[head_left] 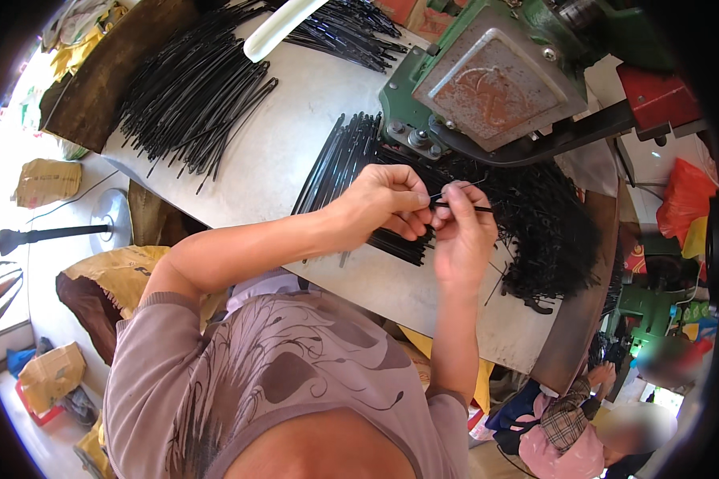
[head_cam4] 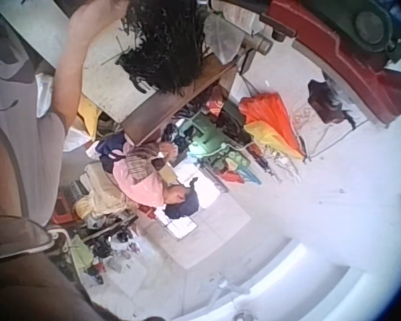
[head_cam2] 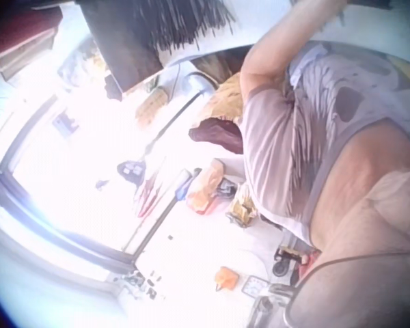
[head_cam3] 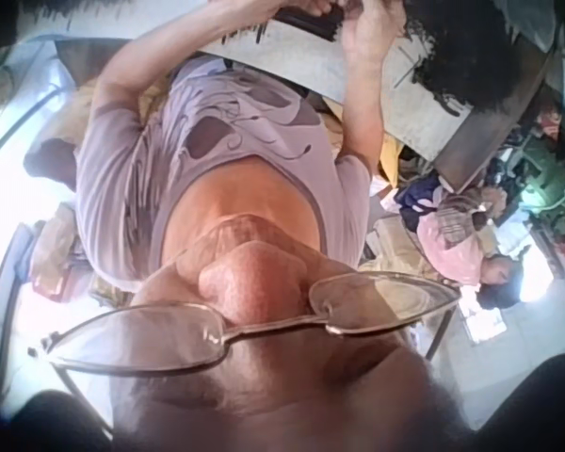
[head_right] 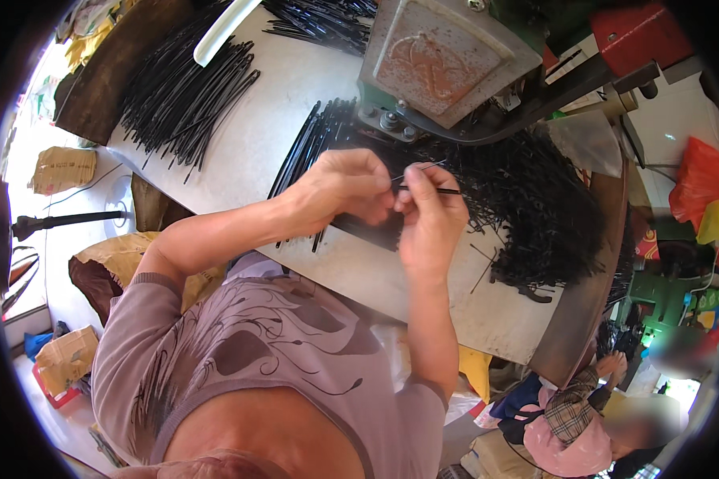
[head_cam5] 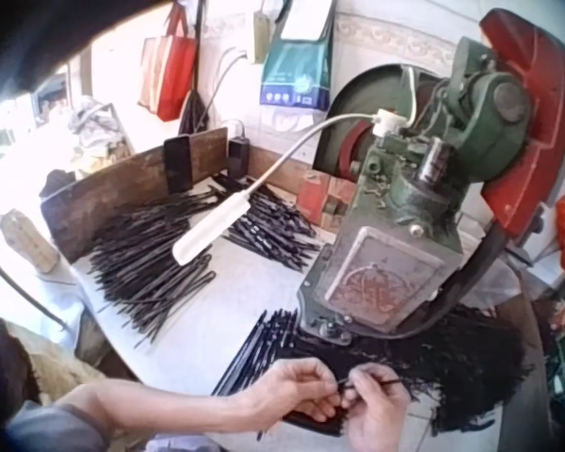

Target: The person attaches components onto umbrella ribs using a machine, gathers the processed ribs into a bundle, and places them into a sack on the floor.

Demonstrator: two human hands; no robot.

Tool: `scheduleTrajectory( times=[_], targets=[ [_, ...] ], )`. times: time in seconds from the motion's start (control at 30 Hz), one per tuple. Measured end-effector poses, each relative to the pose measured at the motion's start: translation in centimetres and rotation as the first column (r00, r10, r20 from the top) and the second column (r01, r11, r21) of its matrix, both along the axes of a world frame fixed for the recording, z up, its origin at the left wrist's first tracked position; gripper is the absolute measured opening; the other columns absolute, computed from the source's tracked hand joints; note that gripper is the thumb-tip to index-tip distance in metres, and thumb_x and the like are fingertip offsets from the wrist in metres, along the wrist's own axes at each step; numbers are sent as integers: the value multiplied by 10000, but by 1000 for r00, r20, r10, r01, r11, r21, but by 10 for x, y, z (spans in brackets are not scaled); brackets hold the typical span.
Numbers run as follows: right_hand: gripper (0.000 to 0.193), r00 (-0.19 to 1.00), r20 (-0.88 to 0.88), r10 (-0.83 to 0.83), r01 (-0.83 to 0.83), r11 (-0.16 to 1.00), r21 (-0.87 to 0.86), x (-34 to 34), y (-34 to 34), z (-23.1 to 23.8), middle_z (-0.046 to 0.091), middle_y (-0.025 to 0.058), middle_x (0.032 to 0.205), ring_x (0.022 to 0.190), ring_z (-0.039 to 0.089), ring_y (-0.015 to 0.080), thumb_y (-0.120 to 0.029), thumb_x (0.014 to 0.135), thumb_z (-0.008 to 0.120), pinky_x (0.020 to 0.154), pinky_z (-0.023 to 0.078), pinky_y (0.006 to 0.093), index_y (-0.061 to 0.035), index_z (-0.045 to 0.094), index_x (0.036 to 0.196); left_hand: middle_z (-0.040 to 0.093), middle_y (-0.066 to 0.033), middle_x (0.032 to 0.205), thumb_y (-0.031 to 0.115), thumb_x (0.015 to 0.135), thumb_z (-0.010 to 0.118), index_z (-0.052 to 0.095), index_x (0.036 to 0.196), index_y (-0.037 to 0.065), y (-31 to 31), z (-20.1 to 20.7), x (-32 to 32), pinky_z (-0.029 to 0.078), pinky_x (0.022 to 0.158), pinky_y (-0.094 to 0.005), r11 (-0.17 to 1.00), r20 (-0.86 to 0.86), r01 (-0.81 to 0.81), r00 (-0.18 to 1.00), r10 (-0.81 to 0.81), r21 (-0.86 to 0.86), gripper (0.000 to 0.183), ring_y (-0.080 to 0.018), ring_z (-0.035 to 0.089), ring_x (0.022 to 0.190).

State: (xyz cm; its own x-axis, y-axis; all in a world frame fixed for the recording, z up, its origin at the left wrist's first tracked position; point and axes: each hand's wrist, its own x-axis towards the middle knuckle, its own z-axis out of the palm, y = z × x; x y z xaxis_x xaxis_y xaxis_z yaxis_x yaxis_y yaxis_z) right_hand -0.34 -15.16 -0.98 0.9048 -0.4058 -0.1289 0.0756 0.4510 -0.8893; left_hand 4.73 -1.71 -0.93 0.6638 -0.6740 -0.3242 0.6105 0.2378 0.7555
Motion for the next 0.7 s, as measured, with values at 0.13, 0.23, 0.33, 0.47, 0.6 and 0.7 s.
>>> scheduleTrajectory(
  times=[0.13, 0.23, 0.33, 0.47, 0.6, 0.7],
  targets=[
    [101, 981, -138, 140, -158, 979, -132, -7, -6, -5, 537, 35, 711, 535, 489, 87, -99, 790, 594, 469, 401, 208, -10, 549, 805, 582, -138, 693, 97, 740, 581, 540, 805, -17, 31, -19, 22, 479, 599, -328, 878, 849, -303, 494, -190, 372, 138, -271, 580, 652],
    [131, 978, -169, 121, -132, 990, -53, -7, -20, -10, 526, 41, 685, 505, 477, 83, -130, 809, 578, 451, 394, 206, -10, 534, 781, 567, -129, 737, 94, 753, 558, 544, 751, -1, 65, -40, 53, 441, 581, -341, 485, 854, -745, 214, -475, 457, 96, -257, 567, 663],
    [155, 978, -171, 116, -121, 993, -18, -3, -19, -11, 510, 40, 654, 473, 458, 77, -152, 819, 567, 430, 384, 206, -10, 523, 779, 562, -167, 755, 111, 738, 546, 537, 709, -6, 79, -48, 64, 425, 616, -389, 401, 774, -719, 302, -557, 569, 121, -332, 543, 694],
    [174, 962, -235, 139, -154, 987, -46, 2, -16, -9, 498, 33, 644, 441, 421, 64, -169, 817, 569, 387, 343, 195, -17, 507, 759, 561, -157, 720, 91, 733, 532, 535, 725, -25, 75, -37, 65, 430, 624, -368, 437, 766, -675, 310, -564, 594, 117, -312, 556, 696],
    [207, 929, -285, 238, -255, 967, -24, 16, -21, -15, 471, 18, 624, 421, 361, 41, -206, 824, 554, 357, 266, 178, -24, 482, 755, 555, -117, 706, -37, 715, 553, 551, 818, -22, 58, -28, 58, 436, 587, -267, 621, 874, -617, 385, -298, 483, 104, -165, 564, 657],
    [211, 910, -297, 288, -306, 952, -15, 31, -20, -16, 466, 19, 631, 421, 335, 42, -224, 830, 536, 353, 224, 179, -26, 479, 782, 515, -128, 736, -45, 683, 581, 586, 874, 27, 35, -12, 47, 428, 629, -344, 743, 920, -559, 332, -206, 368, 204, -288, 529, 672]
  ],
)
